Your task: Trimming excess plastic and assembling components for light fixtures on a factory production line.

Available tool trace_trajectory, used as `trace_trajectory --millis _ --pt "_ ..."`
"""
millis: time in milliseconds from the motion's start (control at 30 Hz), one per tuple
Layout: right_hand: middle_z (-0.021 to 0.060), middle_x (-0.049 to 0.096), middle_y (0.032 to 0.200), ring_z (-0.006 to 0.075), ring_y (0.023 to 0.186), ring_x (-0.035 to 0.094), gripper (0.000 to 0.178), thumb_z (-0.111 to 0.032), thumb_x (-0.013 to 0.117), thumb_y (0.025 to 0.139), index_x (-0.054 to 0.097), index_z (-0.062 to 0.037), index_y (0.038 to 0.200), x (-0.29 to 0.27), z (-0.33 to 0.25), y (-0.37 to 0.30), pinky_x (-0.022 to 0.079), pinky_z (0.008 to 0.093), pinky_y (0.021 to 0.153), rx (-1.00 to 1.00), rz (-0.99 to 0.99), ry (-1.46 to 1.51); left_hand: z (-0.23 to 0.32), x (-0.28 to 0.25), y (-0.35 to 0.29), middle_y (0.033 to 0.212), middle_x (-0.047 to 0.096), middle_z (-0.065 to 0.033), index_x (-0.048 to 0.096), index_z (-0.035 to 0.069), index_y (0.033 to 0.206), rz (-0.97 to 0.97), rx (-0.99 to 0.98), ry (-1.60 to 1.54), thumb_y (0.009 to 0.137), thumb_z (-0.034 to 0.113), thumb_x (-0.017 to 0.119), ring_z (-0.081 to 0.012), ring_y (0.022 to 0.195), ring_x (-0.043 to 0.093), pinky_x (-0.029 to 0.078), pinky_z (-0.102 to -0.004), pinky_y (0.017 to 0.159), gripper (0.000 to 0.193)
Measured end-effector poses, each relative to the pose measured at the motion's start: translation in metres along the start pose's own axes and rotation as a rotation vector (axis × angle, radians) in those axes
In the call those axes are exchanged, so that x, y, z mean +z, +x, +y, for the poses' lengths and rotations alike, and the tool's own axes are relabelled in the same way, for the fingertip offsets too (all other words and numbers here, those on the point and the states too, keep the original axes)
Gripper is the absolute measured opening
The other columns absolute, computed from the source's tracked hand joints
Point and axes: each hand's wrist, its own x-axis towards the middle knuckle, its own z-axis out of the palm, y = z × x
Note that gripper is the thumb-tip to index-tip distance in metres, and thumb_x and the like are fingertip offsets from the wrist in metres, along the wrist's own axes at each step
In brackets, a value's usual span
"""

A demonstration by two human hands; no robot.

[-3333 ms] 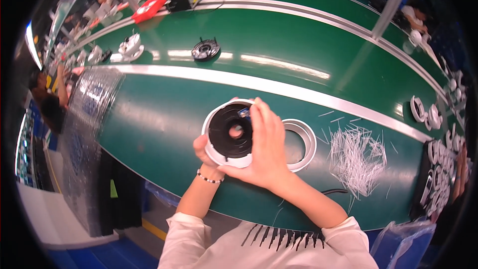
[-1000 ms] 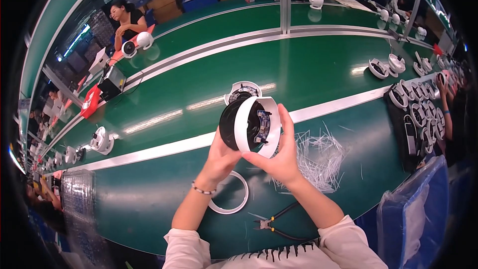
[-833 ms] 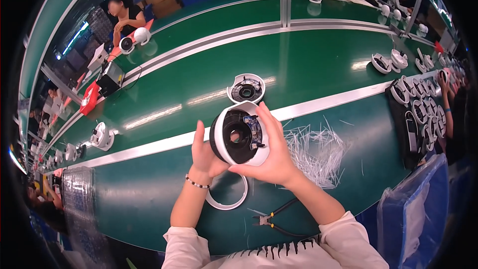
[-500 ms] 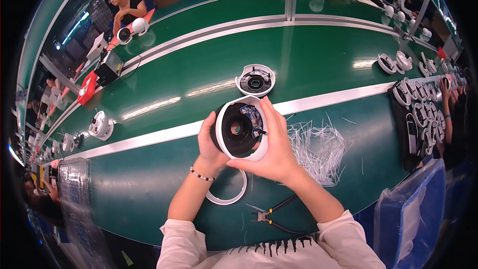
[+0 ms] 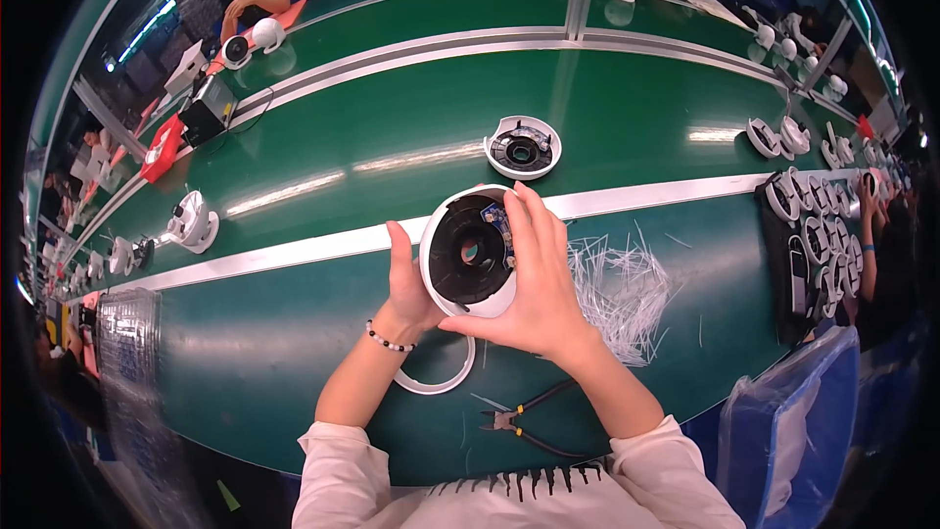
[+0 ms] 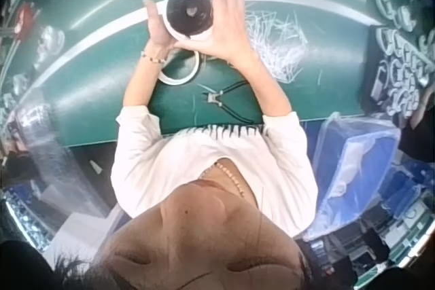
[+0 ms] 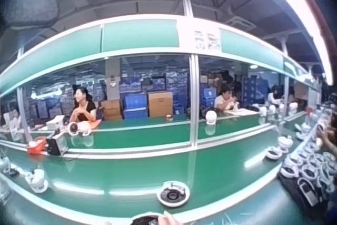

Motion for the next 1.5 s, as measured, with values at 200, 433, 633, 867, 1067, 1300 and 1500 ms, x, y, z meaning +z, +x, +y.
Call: trace_trajectory --millis 200,433,633,867,1067,1300,1500 --pt "0.0240 0.026 0.127 0.0391 0.115 0.030 0.114 -0.041 0.081 0.042 0.021 0.0070 0.127 -0.006 0.001 0.005 0.027 0.0445 0.094 -0.075 -0.140 -0.012 0.002 -0.015 -0.003 0.126 0.037 -0.0163 0.027 0.003 0.129 -0.161 -0.048 -0.097 0.078 0.068 0.024 -0.0269 0.115 0.041 0.037 -0.0404 0.095 0.083" --pt "0.0244 0.025 0.127 0.0399 0.114 0.030 0.117 -0.044 0.079 0.042 0.018 0.0068 0.127 0.015 0.005 -0.003 0.028 0.0450 0.093 0.028 0.001 0.005 -0.004 -0.004 -0.004 0.123 0.040 -0.0151 0.029 0.002 0.127 -0.059 0.107 0.025 0.076 0.036 0.047 -0.0255 0.111 0.044 0.038 -0.0377 0.093 0.064" --pt "0.0259 0.021 0.131 0.0397 0.118 0.025 0.114 -0.042 0.079 0.047 0.015 0.0049 0.129 0.031 0.013 -0.006 0.025 0.0455 0.096 0.019 0.105 0.083 -0.008 0.007 0.003 0.120 0.043 -0.0157 0.032 0.001 0.124 0.105 0.256 -0.065 0.073 0.033 0.044 -0.0253 0.108 0.046 0.039 -0.0375 0.092 0.061" --pt "0.0256 0.015 0.134 0.0409 0.123 0.017 0.103 -0.038 0.074 0.058 0.014 0.0029 0.130 0.033 0.020 -0.009 0.017 0.0485 0.099 0.037 0.078 0.208 0.026 -0.019 0.023 0.115 0.049 -0.0159 0.043 -0.001 0.115 0.406 0.161 -0.190 0.081 0.034 0.039 -0.0271 0.104 0.049 0.037 -0.0409 0.093 0.048" --pt "0.0203 0.020 0.134 0.0388 0.122 0.022 0.077 -0.027 0.072 0.062 0.033 -0.0021 0.124 -0.008 0.001 -0.009 0.023 0.0459 0.097 0.051 -0.026 0.194 0.063 -0.104 0.031 0.112 0.050 -0.0140 0.044 -0.001 0.109 0.568 0.343 -0.115 0.088 0.024 0.035 -0.0258 0.107 0.046 0.037 -0.0395 0.094 0.034" --pt "0.0163 0.038 0.125 0.0317 0.116 0.036 0.068 -0.029 0.070 0.065 0.040 -0.0016 0.120 -0.064 -0.004 -0.068 0.029 0.0403 0.096 -0.022 -0.508 0.122 0.073 -0.259 0.025 0.111 0.052 -0.0153 0.049 -0.003 0.106 0.349 0.302 -0.206 0.087 0.016 0.044 -0.0239 0.102 0.050 0.038 -0.0342 0.094 0.027" --pt "0.0176 0.018 0.136 0.0341 0.126 0.017 0.094 -0.036 0.075 0.054 0.028 -0.0023 0.128 -0.073 -0.005 -0.148 0.018 0.0543 0.098 0.211 -0.895 -0.164 0.074 -0.195 0.031 0.123 0.040 -0.0133 0.029 0.005 0.122 0.990 0.537 0.253 0.082 0.014 0.054 -0.0234 0.116 0.037 0.026 -0.0408 0.097 0.048"
